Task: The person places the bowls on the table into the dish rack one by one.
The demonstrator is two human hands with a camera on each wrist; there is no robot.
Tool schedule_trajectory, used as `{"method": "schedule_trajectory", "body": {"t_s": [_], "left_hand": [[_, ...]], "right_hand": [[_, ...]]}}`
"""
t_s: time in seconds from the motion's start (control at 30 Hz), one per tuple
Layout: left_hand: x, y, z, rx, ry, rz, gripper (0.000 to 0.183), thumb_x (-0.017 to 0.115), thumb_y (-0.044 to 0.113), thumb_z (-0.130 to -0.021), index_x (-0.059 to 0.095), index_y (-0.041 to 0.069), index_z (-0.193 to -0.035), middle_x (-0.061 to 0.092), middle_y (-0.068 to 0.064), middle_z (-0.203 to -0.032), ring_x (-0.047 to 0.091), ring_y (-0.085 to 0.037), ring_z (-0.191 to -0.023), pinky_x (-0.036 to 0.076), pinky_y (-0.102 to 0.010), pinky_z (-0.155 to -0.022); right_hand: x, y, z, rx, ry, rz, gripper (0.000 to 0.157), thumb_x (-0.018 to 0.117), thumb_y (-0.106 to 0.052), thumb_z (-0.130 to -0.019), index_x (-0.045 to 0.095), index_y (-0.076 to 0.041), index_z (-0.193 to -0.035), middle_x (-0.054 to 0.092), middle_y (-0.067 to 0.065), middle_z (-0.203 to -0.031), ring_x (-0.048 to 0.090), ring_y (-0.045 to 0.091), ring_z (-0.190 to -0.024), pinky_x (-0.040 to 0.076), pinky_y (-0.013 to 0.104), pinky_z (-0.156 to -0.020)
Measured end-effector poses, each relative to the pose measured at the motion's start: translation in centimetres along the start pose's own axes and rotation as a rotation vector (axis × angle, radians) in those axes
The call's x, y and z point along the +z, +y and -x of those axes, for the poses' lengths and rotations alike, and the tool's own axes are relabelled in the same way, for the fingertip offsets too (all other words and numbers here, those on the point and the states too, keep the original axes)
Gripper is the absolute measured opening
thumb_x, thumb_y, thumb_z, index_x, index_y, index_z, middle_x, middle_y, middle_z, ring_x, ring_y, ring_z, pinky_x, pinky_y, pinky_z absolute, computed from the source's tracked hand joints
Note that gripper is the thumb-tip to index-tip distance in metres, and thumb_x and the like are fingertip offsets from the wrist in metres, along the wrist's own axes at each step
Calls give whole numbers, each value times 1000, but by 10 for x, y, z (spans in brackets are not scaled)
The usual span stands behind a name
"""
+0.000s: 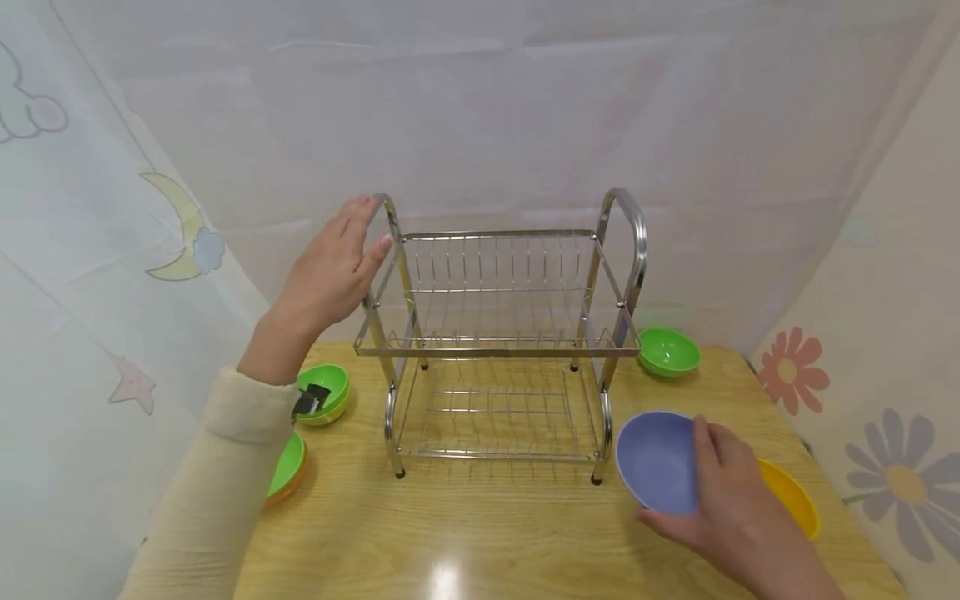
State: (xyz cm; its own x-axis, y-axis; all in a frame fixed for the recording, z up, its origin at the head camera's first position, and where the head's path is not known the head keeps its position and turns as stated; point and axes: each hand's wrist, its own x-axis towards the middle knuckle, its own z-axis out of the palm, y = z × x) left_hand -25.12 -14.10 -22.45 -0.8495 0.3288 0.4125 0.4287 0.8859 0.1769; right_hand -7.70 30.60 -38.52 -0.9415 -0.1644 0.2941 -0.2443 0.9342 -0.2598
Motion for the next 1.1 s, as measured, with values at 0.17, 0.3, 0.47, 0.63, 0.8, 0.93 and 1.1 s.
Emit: {"method": "schedule_trajectory", "body": {"t_s": [0.17,0.3,0.47,0.63,0.8,0.93,1.1], "left_hand": [[1,-1,1,1,3,-4,73,22,52,-109,14,3,-162,13,-13,-169,8,-28,-157,7,-39,-127],[1,-1,2,3,12,0,72,23,52,-109,14,3,-162,15,-13,-169,10,-29,-157,7,-39,-127],[0,-1,4,6,17,4,72,23,51,-109,14,4,-162,15,-13,-169,10,-30,-156,8,-40,-127],[0,-1,6,-2,11,13,72,23,52,-109,13,4,-162,12,-10,-170,8,-27,-157,7,-39,-127],[-1,-1,7,-9,3,14,73,22,52,-109,11,5,-163,10,-9,-170,7,-26,-157,7,-39,-127],[-1,0,9,-7,11,19,73,22,53,-109,11,5,-163,10,-9,-170,7,-26,-157,7,-39,-127],[-1,1,11,2,26,25,73,22,53,-109,11,6,-163,11,-9,-170,7,-25,-157,7,-39,-127]], "right_hand": [[-3,-10,-1,-2,-38,-5,139,93,-60,-58,25,22,-148,36,46,-136,44,58,-109,53,67,-70],[-3,-18,-2,-13,-36,-18,140,92,-61,-58,24,21,-149,36,45,-137,45,57,-110,52,68,-73],[-3,-28,-3,-4,-60,-24,142,91,-64,-59,22,19,-151,34,42,-142,42,56,-113,52,69,-77],[-4,-37,-7,-4,-89,-24,142,88,-69,-60,21,17,-152,33,39,-144,43,55,-114,54,67,-78],[-3,-45,-10,-2,-107,-38,143,86,-72,-60,21,15,-153,33,37,-146,44,53,-116,54,66,-80],[-1,-50,-13,-19,-93,-44,142,86,-73,-60,24,16,-152,35,36,-145,45,52,-116,54,66,-80],[0,-57,-17,-41,-84,-48,139,85,-73,-61,27,16,-151,37,36,-144,47,51,-116,55,65,-81]]}}
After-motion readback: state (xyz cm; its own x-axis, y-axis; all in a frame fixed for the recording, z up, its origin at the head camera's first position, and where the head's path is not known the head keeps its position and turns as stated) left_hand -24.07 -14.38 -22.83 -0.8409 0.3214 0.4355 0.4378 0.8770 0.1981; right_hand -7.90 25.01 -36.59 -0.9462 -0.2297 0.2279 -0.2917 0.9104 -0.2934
